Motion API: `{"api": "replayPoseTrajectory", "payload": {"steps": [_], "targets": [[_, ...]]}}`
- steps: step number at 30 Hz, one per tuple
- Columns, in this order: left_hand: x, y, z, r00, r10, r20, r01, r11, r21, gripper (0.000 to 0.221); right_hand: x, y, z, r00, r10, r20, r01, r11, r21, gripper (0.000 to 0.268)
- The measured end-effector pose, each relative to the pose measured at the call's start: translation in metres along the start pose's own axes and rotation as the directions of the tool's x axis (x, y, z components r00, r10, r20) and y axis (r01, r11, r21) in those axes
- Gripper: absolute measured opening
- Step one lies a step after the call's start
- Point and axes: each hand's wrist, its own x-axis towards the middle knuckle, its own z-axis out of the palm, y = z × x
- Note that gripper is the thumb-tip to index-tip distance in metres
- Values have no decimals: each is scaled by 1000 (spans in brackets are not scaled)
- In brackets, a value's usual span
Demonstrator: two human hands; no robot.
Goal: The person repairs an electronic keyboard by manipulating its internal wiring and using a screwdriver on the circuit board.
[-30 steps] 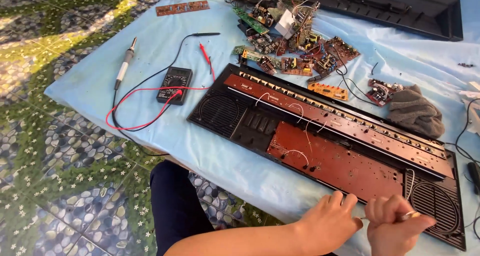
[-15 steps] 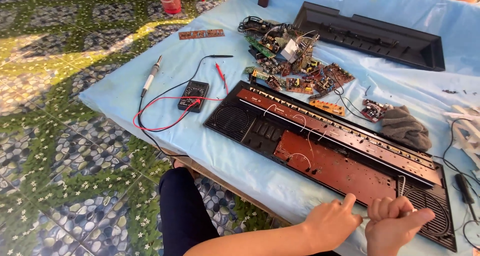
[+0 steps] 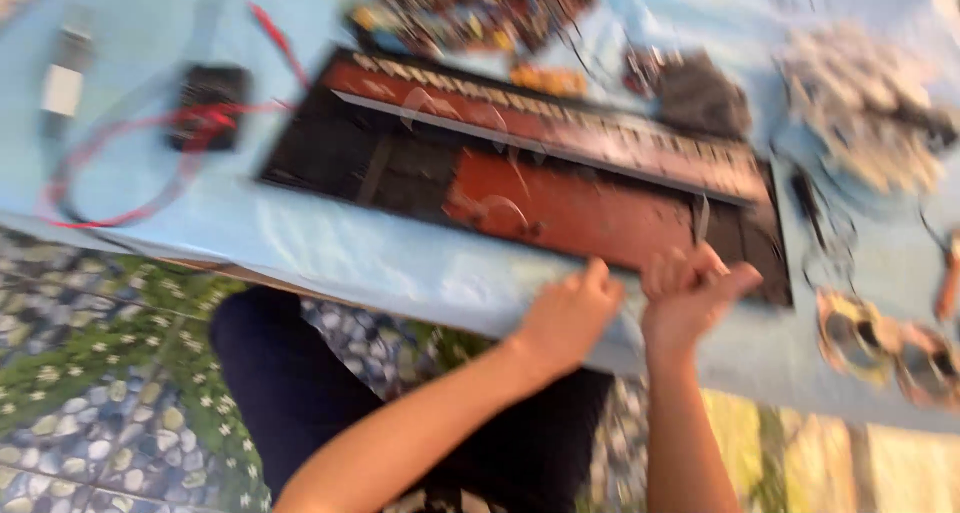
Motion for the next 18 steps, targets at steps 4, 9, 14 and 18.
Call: {"api": "replayPoseTrajectory", "payload": {"steps": [4, 9, 14, 18], "targets": [[-8, -1, 7, 999, 31, 27, -29, 996, -86, 7, -6, 1, -10, 1000, -9, -6, 9, 1000, -16, 72], [-8, -4, 7, 997, 72, 22, -71, 997, -33, 17, -4, -11, -2, 991, 76, -111, -76, 997, 8, 67], [-8, -5, 10, 998, 55, 25, -54, 998, -41, 15, 7, -7, -3, 990, 119, -72, -119, 993, 8, 67], [-7, -3, 7, 998, 53, 33, -52, 998, -47, 13, 10, -2, -8, 994, 111, -22, -111, 994, 26, 65]]}}
